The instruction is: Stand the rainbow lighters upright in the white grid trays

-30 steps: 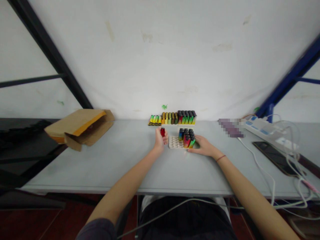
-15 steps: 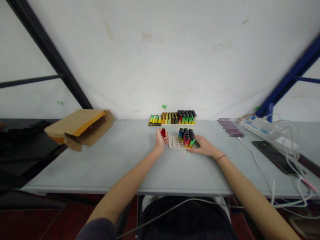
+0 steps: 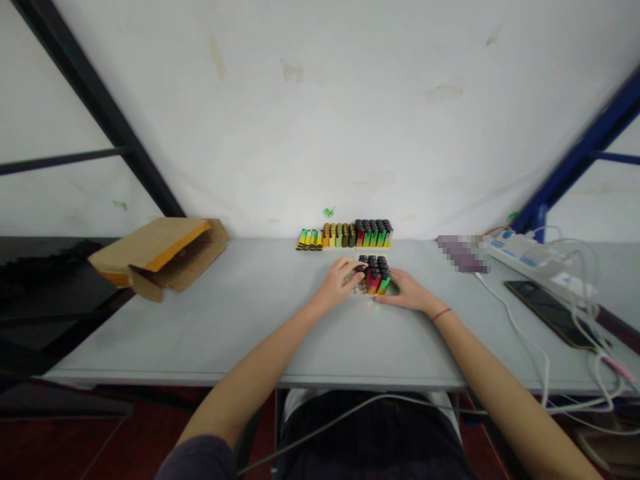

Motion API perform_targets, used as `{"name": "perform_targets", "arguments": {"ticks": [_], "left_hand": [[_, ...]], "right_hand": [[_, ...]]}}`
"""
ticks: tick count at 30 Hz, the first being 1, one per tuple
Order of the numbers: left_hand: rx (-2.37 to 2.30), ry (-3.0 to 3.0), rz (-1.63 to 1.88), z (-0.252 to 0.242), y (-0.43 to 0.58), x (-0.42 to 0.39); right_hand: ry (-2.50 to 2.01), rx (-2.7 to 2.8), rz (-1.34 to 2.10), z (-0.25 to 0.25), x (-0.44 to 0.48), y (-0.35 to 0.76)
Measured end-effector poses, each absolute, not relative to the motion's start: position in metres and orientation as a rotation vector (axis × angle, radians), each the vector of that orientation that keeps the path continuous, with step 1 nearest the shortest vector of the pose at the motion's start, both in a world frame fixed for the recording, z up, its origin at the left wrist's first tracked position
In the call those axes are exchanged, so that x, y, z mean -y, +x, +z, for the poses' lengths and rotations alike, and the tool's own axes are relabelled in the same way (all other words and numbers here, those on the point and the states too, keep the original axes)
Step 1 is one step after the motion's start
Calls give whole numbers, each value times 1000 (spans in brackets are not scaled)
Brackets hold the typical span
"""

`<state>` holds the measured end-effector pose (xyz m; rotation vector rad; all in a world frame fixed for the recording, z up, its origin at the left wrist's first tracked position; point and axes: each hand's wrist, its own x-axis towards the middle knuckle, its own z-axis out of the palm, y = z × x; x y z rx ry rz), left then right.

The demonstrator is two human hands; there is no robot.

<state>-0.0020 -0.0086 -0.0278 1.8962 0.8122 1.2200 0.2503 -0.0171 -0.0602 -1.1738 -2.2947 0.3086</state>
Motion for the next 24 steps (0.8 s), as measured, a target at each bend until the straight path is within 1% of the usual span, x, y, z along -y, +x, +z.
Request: {"name": "perform_targets", "arguments": {"ticks": [9,17,24], "left_hand": [[-809,2094,1137,-37,-5,1],[-926,1981,1198,-37,-3,3],[-896,2283,1168,-35,-9,-2]], "right_hand": [[-1174,2301,316,-58,18,249],[-1173,2303,316,-59,18,250],[-1161,2296,306,-61,17,250]]}}
